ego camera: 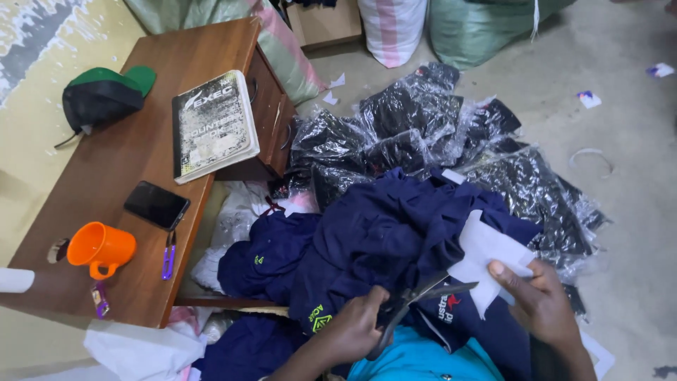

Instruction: Trimming excess white stabilizer backing material from the inside of blue embroidered garments using scissors.

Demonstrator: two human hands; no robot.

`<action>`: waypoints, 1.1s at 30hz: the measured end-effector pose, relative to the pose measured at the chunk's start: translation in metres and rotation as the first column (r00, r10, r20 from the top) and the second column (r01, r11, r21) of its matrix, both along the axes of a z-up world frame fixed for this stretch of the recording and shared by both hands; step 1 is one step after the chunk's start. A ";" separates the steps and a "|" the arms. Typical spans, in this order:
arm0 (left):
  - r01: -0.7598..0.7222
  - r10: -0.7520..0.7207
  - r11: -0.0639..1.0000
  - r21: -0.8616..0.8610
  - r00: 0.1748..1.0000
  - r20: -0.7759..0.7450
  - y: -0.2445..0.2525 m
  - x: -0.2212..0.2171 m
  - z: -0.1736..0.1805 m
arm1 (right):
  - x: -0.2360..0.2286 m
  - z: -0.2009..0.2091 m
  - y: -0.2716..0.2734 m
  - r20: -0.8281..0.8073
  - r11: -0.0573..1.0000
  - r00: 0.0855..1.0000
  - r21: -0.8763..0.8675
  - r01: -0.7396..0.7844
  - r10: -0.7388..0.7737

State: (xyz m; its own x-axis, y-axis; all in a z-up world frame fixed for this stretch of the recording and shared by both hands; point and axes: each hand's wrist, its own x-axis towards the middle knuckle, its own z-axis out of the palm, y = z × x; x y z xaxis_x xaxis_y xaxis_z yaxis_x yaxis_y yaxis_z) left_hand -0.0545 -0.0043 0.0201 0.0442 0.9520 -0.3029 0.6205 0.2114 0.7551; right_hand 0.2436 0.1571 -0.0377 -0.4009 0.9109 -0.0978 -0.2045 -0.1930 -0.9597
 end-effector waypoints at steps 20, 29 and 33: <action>-0.053 0.063 0.989 0.141 0.995 -0.072 0.001 0.019 0.001 | -0.034 0.031 -0.035 0.301 0.986 0.953 0.169 -0.009 -0.043; 0.128 0.114 0.874 0.468 0.884 -0.454 -0.002 -0.012 -0.015 | -0.032 -0.078 0.008 -0.093 0.934 0.993 0.356 -0.035 0.073; 0.277 0.115 0.840 0.467 0.750 -0.652 -0.007 -0.023 -0.006 | -0.029 -0.117 0.025 -0.295 0.924 0.950 -0.326 -0.201 0.103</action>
